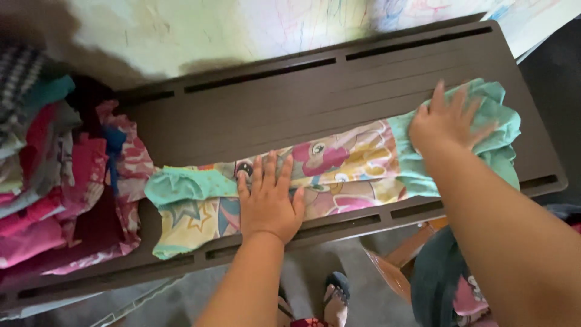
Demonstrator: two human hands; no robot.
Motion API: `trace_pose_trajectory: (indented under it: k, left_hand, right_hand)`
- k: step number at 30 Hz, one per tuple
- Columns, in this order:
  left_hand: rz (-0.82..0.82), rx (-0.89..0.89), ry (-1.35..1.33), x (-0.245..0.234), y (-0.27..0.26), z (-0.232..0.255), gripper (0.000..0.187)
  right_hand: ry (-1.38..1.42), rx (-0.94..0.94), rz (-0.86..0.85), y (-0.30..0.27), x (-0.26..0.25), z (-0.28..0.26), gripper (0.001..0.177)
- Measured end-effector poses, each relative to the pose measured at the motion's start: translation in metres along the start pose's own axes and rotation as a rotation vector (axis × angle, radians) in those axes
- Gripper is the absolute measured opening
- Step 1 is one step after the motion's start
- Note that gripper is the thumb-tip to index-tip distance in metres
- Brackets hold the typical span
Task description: Folding various pieces of children's clothing and stacking them on a bench.
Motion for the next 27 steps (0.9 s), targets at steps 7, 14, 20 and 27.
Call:
trace_pose_trajectory:
  k: [7, 14, 20, 27]
  left_hand:
    - [0.009, -0.002, 0.020, -0.008, 0.001, 0.004, 0.070]
    - [-0.054, -0.048, 0.063, -0.008, 0.005, 0.004, 0.074]
    - [-0.069, -0.039, 0.078, -0.008, 0.004, 0.007, 0.073]
    - [0.017, -0.015, 0.085, -0.002, 0.001, 0.004, 0.072]
  right_hand:
    - [0.560, -0.188, 0.361, 0.042, 0.000, 0.059, 0.057]
    - [0.116, -0.116, 0.331, 0.052, 0.048, 0.085, 0.026]
    - [0.266, 0.196, 0.422, 0.007, 0.008, 0.074, 0.064]
    - [0.381, 0.389, 0.131, -0.001, 0.008, 0.079, 0.074]
Point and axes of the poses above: each hand's wrist, its own y-axis towards the middle knuckle, its own x-axis out of the palm, z = x × y, the point moved 3 cm from there along y, towards the middle knuckle, and after that the axes turned 1 degree about -z, right-handed, at the moved point
